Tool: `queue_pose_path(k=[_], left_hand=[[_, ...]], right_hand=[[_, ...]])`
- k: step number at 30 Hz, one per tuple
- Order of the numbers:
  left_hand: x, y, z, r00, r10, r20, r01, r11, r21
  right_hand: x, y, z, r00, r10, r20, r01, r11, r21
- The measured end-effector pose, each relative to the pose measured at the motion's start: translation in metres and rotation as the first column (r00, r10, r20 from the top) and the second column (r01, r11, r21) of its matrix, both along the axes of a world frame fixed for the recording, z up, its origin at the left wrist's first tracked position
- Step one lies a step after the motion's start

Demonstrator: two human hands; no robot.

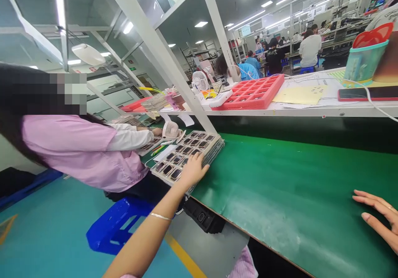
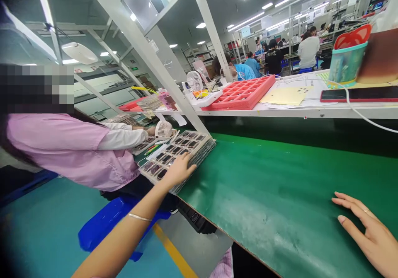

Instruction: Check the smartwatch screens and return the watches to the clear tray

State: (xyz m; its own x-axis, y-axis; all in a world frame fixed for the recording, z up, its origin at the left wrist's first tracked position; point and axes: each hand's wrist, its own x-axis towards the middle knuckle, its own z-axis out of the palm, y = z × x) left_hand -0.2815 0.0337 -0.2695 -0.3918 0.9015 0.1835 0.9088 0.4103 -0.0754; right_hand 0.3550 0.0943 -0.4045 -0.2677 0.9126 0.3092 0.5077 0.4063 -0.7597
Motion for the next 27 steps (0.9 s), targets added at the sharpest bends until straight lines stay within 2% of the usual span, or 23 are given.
queue_pose_path(k=[2, 4, 8, 10, 12, 13, 14, 16, 20, 22, 24, 27], left_hand=[[0.014, 0.001, -0.013, 0.993, 0.047, -0.105, -0.051, 0.998, -0.035], [0.017, -0.003, -0.018, 0.989, 0.060, -0.137, -0.065, 0.997, -0.029], [0.018, -0.004, -0.014, 0.990, 0.087, -0.110, -0.090, 0.996, -0.021], [0.029, 0.009, -0.013, 0.997, 0.027, -0.070, -0.025, 0.999, 0.026], [0.048, 0.035, -0.016, 0.985, -0.148, 0.091, 0.136, 0.982, 0.128], [0.060, 0.052, -0.019, 0.938, -0.265, 0.223, 0.224, 0.955, 0.192], [0.074, 0.071, -0.022, 0.853, -0.352, 0.385, 0.273, 0.930, 0.247], [0.104, 0.117, -0.031, 0.772, -0.404, 0.491, 0.305, 0.913, 0.271], [0.163, 0.212, -0.054, 0.634, -0.404, 0.660, 0.214, 0.911, 0.352], [0.186, 0.249, -0.065, 0.561, -0.393, 0.728, 0.134, 0.912, 0.388], [0.202, 0.273, -0.074, 0.502, -0.390, 0.772, 0.057, 0.905, 0.421], [0.212, 0.286, -0.083, 0.384, -0.444, 0.810, -0.039, 0.868, 0.495]], right_hand=[[0.004, 0.000, -0.007, 0.998, 0.026, 0.055, -0.023, 0.998, -0.061], [0.007, -0.001, -0.010, 0.995, 0.042, 0.093, -0.035, 0.996, -0.080], [0.009, -0.003, -0.006, 0.988, 0.057, 0.146, -0.046, 0.996, -0.077], [0.008, -0.005, 0.001, 0.982, 0.056, 0.178, -0.042, 0.996, -0.084], [0.005, -0.009, 0.010, 0.975, 0.058, 0.214, -0.036, 0.994, -0.104], [0.003, -0.011, 0.015, 0.972, 0.055, 0.228, -0.030, 0.993, -0.113], [0.002, -0.012, 0.021, 0.970, 0.051, 0.238, -0.023, 0.993, -0.117], [-0.001, -0.014, 0.033, 0.967, 0.041, 0.253, -0.012, 0.993, -0.115], [-0.002, -0.013, 0.051, 0.959, 0.027, 0.281, -0.006, 0.997, -0.074], [-0.001, -0.012, 0.056, 0.957, 0.017, 0.291, -0.001, 0.998, -0.055], [0.000, -0.013, 0.059, 0.958, 0.002, 0.286, 0.010, 0.999, -0.039], [0.001, -0.013, 0.061, 0.959, -0.020, 0.284, 0.030, 0.999, -0.031]])
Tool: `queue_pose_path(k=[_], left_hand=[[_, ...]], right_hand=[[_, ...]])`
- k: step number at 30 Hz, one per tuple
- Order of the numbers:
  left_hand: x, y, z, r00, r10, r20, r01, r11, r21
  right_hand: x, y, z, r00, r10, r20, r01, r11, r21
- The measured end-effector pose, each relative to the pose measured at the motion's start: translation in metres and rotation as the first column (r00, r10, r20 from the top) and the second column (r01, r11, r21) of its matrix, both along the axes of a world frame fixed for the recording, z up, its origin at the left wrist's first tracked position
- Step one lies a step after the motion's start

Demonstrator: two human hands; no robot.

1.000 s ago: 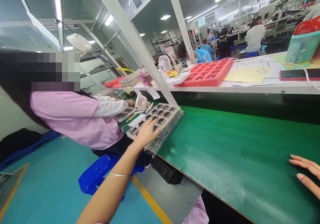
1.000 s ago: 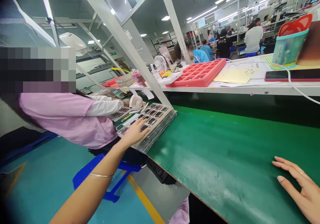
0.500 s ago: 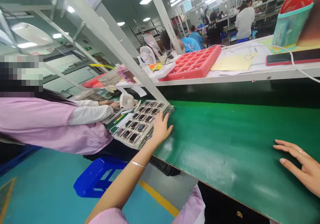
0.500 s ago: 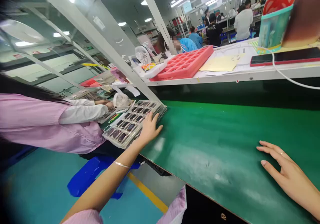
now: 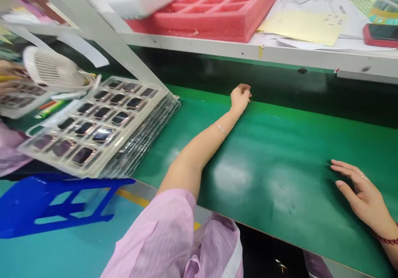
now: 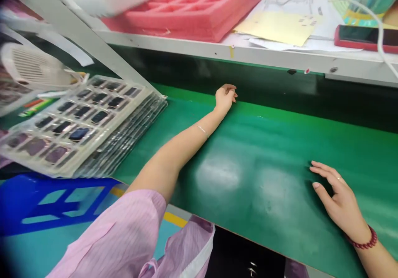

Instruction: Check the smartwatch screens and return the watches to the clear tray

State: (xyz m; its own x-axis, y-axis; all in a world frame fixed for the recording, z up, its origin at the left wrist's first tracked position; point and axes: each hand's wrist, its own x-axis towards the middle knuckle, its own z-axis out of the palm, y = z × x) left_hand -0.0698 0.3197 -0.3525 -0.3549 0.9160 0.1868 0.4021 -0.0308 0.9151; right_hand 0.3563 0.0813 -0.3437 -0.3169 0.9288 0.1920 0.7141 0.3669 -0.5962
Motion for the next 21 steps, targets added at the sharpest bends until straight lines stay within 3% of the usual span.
queue_pose_path(k=[3, 6, 8, 9, 11, 13, 14, 16, 19, 20, 21], left_hand=[[0.003, -0.005, -0.005, 0.997, -0.062, 0.045, 0.056, 0.989, 0.134], [0.011, -0.022, -0.003, 0.978, -0.139, -0.154, 0.176, 0.950, 0.259], [0.021, -0.041, 0.001, 0.915, -0.241, -0.325, 0.336, 0.899, 0.282], [0.028, -0.054, 0.004, 0.851, -0.317, -0.418, 0.452, 0.848, 0.277], [0.042, -0.084, 0.012, 0.666, -0.447, -0.597, 0.679, 0.694, 0.238], [0.056, -0.116, 0.018, 0.426, -0.517, -0.742, 0.860, 0.486, 0.155], [0.061, -0.131, 0.019, 0.305, -0.536, -0.787, 0.921, 0.378, 0.100], [0.068, -0.155, 0.021, 0.130, -0.511, -0.850, 0.979, 0.199, 0.030], [0.070, -0.170, 0.022, -0.013, -0.449, -0.894, 0.998, 0.046, -0.038], [0.069, -0.171, 0.022, -0.045, -0.434, -0.900, 0.998, 0.020, -0.059], [0.069, -0.170, 0.022, -0.056, -0.424, -0.904, 0.997, 0.032, -0.077]], right_hand=[[-0.004, 0.012, 0.004, 0.999, -0.032, 0.042, 0.031, 0.999, 0.018], [-0.021, 0.053, 0.009, 0.990, -0.005, 0.142, -0.005, 0.998, 0.065], [-0.047, 0.096, 0.008, 0.974, 0.058, 0.218, -0.080, 0.992, 0.096], [-0.066, 0.121, 0.007, 0.965, 0.091, 0.247, -0.126, 0.984, 0.128], [-0.115, 0.171, 0.003, 0.956, 0.116, 0.269, -0.184, 0.953, 0.240], [-0.177, 0.218, 0.004, 0.958, 0.089, 0.274, -0.179, 0.928, 0.326], [-0.209, 0.239, 0.007, 0.962, 0.032, 0.271, -0.133, 0.923, 0.362], [-0.270, 0.272, 0.016, 0.955, -0.057, 0.292, -0.055, 0.931, 0.362], [-0.334, 0.301, 0.027, 0.940, -0.107, 0.325, 0.003, 0.953, 0.303], [-0.345, 0.306, 0.026, 0.942, -0.086, 0.325, -0.010, 0.959, 0.283], [-0.351, 0.310, 0.024, 0.940, -0.052, 0.337, -0.031, 0.971, 0.236]])
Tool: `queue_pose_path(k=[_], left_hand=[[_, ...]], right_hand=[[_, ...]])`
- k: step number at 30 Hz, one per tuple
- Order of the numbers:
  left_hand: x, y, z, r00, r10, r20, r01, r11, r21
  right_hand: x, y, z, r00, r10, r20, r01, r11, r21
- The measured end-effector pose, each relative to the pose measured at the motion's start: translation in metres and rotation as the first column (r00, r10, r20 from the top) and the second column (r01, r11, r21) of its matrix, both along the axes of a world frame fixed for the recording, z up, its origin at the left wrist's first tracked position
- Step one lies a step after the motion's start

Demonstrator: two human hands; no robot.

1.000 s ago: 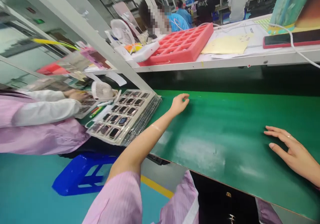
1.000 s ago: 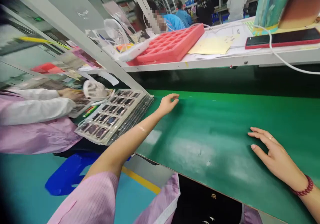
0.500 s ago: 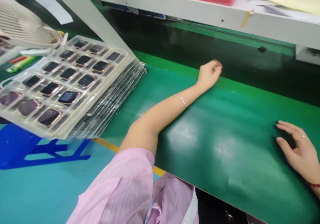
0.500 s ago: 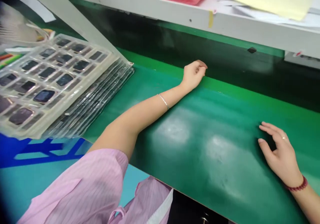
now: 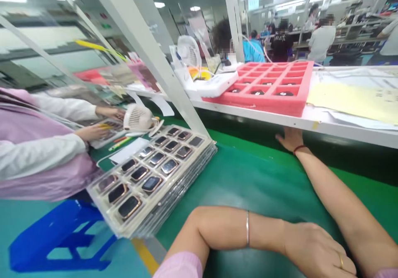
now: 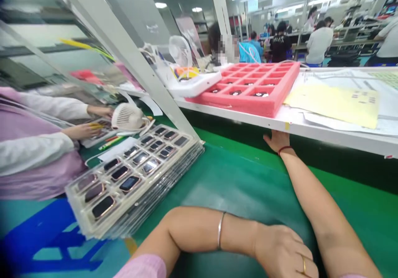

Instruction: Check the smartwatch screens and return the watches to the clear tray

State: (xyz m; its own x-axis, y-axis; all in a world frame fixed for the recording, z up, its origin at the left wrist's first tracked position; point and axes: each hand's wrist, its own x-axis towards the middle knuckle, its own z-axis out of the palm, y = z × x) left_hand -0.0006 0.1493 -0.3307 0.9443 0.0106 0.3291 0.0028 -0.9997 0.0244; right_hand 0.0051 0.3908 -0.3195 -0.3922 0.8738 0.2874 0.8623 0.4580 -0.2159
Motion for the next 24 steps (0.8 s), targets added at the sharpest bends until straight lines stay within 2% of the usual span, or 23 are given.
queue_pose_path(k=[2, 5, 9, 11, 13, 15, 17, 20, 24], left_hand=[[0.000, 0.003, -0.003, 0.997, 0.067, -0.033, -0.068, 0.997, -0.029], [0.003, 0.007, -0.012, 0.982, 0.163, -0.091, -0.178, 0.965, -0.194], [0.006, 0.006, -0.026, 0.976, 0.192, -0.103, -0.218, 0.893, -0.394], [0.006, 0.007, -0.029, 0.975, 0.201, -0.098, -0.223, 0.859, -0.461], [0.004, 0.010, -0.028, 0.969, 0.221, -0.113, -0.248, 0.826, -0.507], [0.002, 0.014, -0.026, 0.959, 0.249, -0.139, -0.284, 0.790, -0.544], [0.000, 0.017, -0.023, 0.938, 0.312, -0.150, -0.339, 0.739, -0.582], [-0.004, 0.021, -0.021, 0.908, 0.389, -0.156, -0.393, 0.665, -0.635], [-0.006, 0.022, -0.021, 0.906, 0.391, -0.161, -0.394, 0.644, -0.655]], right_hand=[[-0.001, 0.004, -0.009, 1.000, 0.010, 0.005, -0.010, 0.999, -0.042], [0.015, 0.007, -0.023, 1.000, -0.002, -0.025, 0.002, 1.000, 0.027], [0.030, 0.004, -0.033, 1.000, 0.019, 0.016, -0.017, 0.998, -0.066], [0.029, -0.001, -0.035, 1.000, 0.015, -0.015, -0.015, 0.999, -0.029], [0.024, -0.006, -0.036, 0.997, 0.072, -0.029, -0.073, 0.997, -0.024], [0.020, -0.011, -0.039, 0.985, 0.170, 0.007, -0.168, 0.980, -0.108], [0.019, -0.013, -0.042, 0.973, 0.227, 0.046, -0.213, 0.955, -0.204], [0.020, -0.013, -0.044, 0.970, 0.236, 0.058, -0.215, 0.944, -0.250], [0.020, -0.012, -0.044, 0.968, 0.245, 0.046, -0.223, 0.935, -0.277]])
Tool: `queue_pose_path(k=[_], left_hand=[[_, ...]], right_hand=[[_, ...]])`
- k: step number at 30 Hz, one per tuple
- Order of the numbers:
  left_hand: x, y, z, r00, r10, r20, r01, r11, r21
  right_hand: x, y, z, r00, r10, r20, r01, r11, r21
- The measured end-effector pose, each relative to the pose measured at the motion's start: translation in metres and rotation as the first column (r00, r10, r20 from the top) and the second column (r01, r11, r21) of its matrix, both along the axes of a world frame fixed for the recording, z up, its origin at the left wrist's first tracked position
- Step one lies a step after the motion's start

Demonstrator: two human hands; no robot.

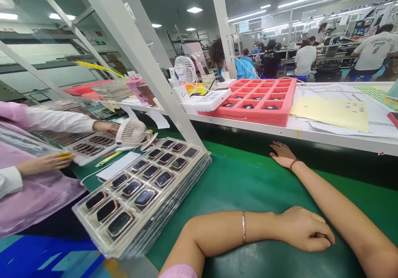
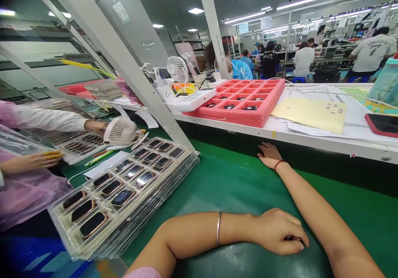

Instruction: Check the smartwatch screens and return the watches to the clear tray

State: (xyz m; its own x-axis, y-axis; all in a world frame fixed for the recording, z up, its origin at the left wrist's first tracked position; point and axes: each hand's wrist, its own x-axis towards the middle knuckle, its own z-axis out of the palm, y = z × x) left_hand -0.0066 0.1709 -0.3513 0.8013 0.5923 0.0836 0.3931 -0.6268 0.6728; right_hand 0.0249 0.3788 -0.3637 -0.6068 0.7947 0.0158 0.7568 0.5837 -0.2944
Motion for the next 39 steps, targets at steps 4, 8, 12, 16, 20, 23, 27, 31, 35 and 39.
queue_pose_path(k=[4, 8, 12, 16, 20, 23, 27, 31, 35, 39], left_hand=[[-0.001, 0.000, 0.002, 1.000, -0.017, 0.001, 0.017, 1.000, 0.011], [-0.002, 0.000, 0.000, 1.000, -0.020, 0.011, 0.019, 0.999, 0.033], [-0.003, -0.002, -0.005, 1.000, -0.006, 0.024, 0.005, 0.998, 0.056], [-0.004, -0.003, -0.005, 1.000, 0.001, 0.028, -0.003, 0.998, 0.060], [-0.006, -0.004, 0.003, 0.999, 0.003, 0.042, -0.005, 0.998, 0.060], [-0.008, -0.005, 0.007, 0.999, 0.008, 0.042, -0.011, 0.998, 0.056], [-0.009, -0.005, 0.009, 0.999, 0.010, 0.046, -0.012, 0.999, 0.045], [-0.010, -0.005, 0.009, 0.999, 0.006, 0.032, -0.008, 0.999, 0.043], [-0.011, -0.005, 0.011, 0.999, 0.006, 0.035, -0.008, 0.999, 0.045], [-0.012, -0.004, 0.014, 0.998, -0.007, 0.066, 0.002, 0.998, 0.066]], right_hand=[[-0.002, -0.001, 0.001, 1.000, 0.010, -0.021, -0.011, 1.000, -0.018], [-0.004, -0.003, 0.001, 0.999, 0.017, -0.049, -0.018, 0.999, -0.027], [-0.006, -0.005, 0.004, 0.997, 0.024, -0.075, -0.026, 0.999, -0.032], [-0.007, -0.007, 0.007, 0.996, 0.034, -0.086, -0.037, 0.999, -0.037], [-0.008, -0.007, 0.007, 0.994, 0.049, -0.097, -0.052, 0.998, -0.035], [-0.008, -0.006, 0.006, 0.992, 0.062, -0.106, -0.065, 0.997, -0.028], [-0.009, -0.004, 0.004, 0.990, 0.075, -0.117, -0.078, 0.997, -0.022], [-0.010, -0.004, 0.004, 0.989, 0.090, -0.117, -0.093, 0.995, -0.022], [-0.011, -0.006, 0.006, 0.987, 0.110, -0.115, -0.113, 0.993, -0.023], [-0.012, -0.006, 0.008, 0.986, 0.124, -0.111, -0.126, 0.992, -0.015]])
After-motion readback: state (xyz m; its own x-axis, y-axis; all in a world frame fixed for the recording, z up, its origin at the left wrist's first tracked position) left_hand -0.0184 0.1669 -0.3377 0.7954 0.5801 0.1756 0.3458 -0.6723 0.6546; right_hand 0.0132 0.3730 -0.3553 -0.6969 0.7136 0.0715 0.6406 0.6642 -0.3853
